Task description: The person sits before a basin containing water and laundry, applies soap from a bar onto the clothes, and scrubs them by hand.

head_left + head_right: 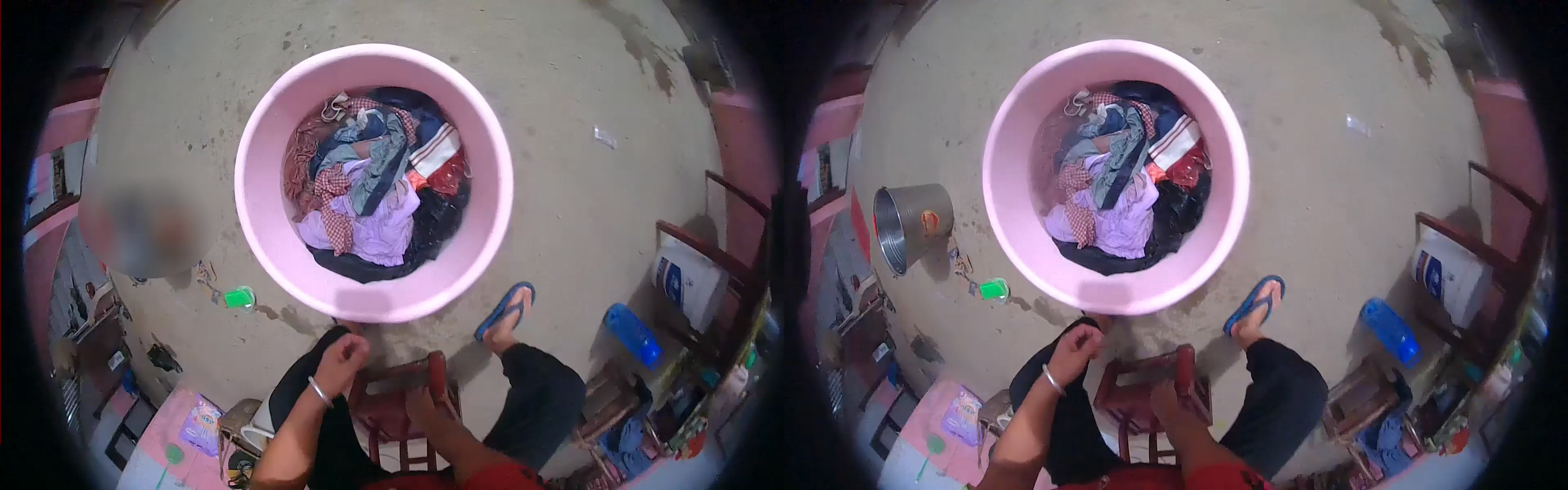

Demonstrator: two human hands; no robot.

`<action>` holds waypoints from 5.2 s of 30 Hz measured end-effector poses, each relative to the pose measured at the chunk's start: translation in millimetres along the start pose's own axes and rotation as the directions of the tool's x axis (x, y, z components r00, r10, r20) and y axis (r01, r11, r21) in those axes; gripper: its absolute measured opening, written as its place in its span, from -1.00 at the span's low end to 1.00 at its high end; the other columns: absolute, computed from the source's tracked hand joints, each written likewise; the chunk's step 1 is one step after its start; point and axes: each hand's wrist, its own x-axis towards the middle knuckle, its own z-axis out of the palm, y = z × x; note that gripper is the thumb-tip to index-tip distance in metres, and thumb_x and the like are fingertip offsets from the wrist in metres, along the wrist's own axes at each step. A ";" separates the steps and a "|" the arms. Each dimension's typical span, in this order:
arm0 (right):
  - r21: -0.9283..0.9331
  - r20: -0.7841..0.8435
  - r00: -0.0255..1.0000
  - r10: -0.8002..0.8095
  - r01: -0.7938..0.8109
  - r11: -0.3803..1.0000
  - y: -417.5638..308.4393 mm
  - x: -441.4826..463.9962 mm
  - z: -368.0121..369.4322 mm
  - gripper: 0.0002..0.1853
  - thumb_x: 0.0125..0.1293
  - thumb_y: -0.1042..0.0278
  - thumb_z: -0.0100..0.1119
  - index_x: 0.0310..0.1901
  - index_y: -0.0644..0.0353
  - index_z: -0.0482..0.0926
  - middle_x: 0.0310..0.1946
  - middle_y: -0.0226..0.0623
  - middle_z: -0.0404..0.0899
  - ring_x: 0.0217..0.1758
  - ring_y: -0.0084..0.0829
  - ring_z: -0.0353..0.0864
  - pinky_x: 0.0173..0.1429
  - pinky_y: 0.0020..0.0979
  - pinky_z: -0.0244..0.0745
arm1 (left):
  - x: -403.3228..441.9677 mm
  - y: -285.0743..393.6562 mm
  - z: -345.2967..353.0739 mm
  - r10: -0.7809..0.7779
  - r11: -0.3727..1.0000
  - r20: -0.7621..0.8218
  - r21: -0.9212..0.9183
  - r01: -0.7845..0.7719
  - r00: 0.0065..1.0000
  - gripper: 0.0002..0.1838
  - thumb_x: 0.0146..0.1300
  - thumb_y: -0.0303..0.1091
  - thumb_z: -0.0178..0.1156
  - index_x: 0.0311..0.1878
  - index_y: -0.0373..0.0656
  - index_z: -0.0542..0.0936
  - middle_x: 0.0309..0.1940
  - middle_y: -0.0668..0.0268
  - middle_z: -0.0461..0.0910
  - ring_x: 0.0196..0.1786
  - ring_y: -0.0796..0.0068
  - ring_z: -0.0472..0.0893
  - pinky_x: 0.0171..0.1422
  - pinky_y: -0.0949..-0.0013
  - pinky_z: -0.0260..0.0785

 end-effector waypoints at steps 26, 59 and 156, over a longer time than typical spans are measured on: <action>0.312 0.261 0.807 -0.530 0.449 0.837 172.5 73.1 -22.7 -0.38 -0.15 0.16 0.39 0.00 0.24 0.48 -0.09 -0.03 0.54 -0.06 -0.16 0.57 0.07 -0.20 0.47 | 46.9 108.9 2.7 0.553 0.445 0.153 0.777 -0.445 0.819 -0.74 0.13 -0.22 0.21 -0.16 -0.13 0.53 -0.33 0.17 0.53 -0.27 0.14 0.56 -0.18 0.15 0.42; -0.273 -0.539 0.823 -0.179 0.030 0.962 66.0 39.8 -274.2 -0.60 0.03 0.04 0.24 -0.19 0.16 0.55 -0.10 -0.21 0.56 -0.06 -0.21 0.57 0.06 -0.22 0.45 | 18.4 61.2 -1.4 0.313 0.280 0.303 0.876 -0.393 0.900 -0.65 0.17 -0.19 0.12 -0.02 -0.15 0.56 -0.05 0.08 0.59 0.02 0.11 0.59 0.08 0.12 0.43; -0.232 -0.732 0.581 -0.356 0.278 0.932 139.2 154.8 -473.6 -0.25 -0.06 0.38 0.29 0.27 -0.01 0.28 0.30 -0.13 0.23 0.35 -0.02 0.19 0.33 -0.05 0.21 | 214.8 90.2 -63.0 0.627 0.399 0.148 0.782 -0.478 0.765 -0.63 -0.01 -0.41 0.19 -0.04 -0.07 0.54 -0.09 0.12 0.57 0.01 0.09 0.55 0.10 0.11 0.39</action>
